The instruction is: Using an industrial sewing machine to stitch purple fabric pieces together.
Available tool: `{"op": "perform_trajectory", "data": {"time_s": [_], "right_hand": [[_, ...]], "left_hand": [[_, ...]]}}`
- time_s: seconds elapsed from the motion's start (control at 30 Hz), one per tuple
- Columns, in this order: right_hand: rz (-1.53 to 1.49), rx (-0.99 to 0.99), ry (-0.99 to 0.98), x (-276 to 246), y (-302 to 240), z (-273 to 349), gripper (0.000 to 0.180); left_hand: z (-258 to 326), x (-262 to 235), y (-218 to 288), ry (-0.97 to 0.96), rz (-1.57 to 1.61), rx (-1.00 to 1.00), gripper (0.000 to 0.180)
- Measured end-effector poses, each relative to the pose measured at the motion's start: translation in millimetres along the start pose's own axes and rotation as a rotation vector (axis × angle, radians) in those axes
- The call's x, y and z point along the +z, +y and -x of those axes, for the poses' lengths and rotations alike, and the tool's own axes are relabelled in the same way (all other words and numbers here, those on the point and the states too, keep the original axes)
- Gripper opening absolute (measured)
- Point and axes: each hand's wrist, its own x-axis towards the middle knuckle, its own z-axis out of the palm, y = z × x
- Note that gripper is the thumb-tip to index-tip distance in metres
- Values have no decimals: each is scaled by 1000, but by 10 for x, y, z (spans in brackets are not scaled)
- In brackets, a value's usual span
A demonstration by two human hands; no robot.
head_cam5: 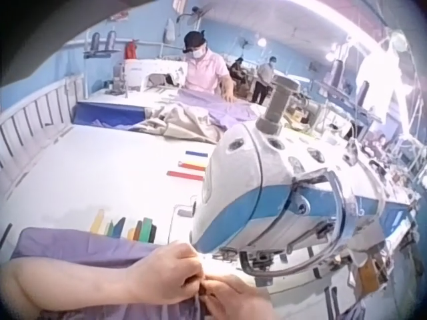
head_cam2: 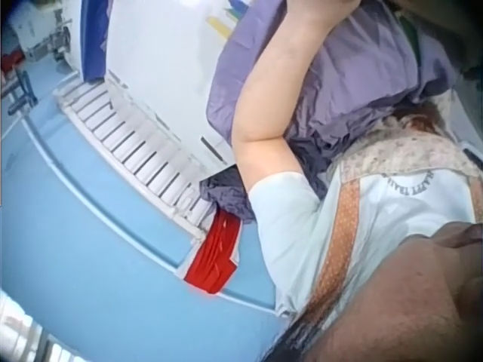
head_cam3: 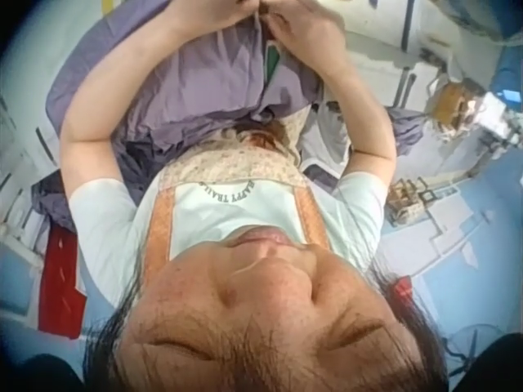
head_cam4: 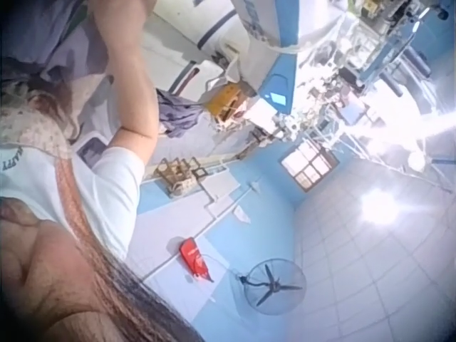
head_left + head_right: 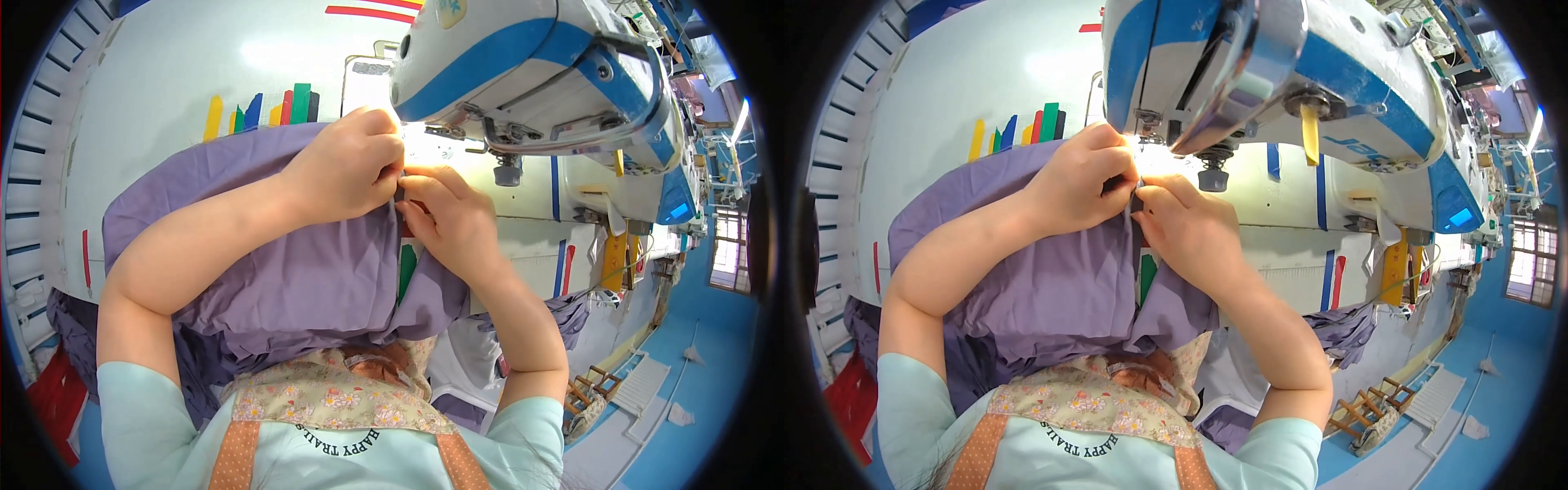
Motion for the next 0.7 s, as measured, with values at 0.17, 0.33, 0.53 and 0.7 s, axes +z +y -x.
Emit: {"op": "perform_trajectory", "data": {"time_s": [0.17,0.33,0.53,0.7], "right_hand": [[-274,342,2,-207,-56,-18,21],[-647,434,172,-436,-387,92,11],[-434,219,169,-702,-820,368,15],[-1117,428,158,-703,-885,924,54]], "left_hand": [[-59,-52,75,-1,-83,56,8],[59,-71,583,-310,296,-311,40],[320,110,1360,-365,935,-502,41],[710,95,1655,-231,1093,-777,13]]}}
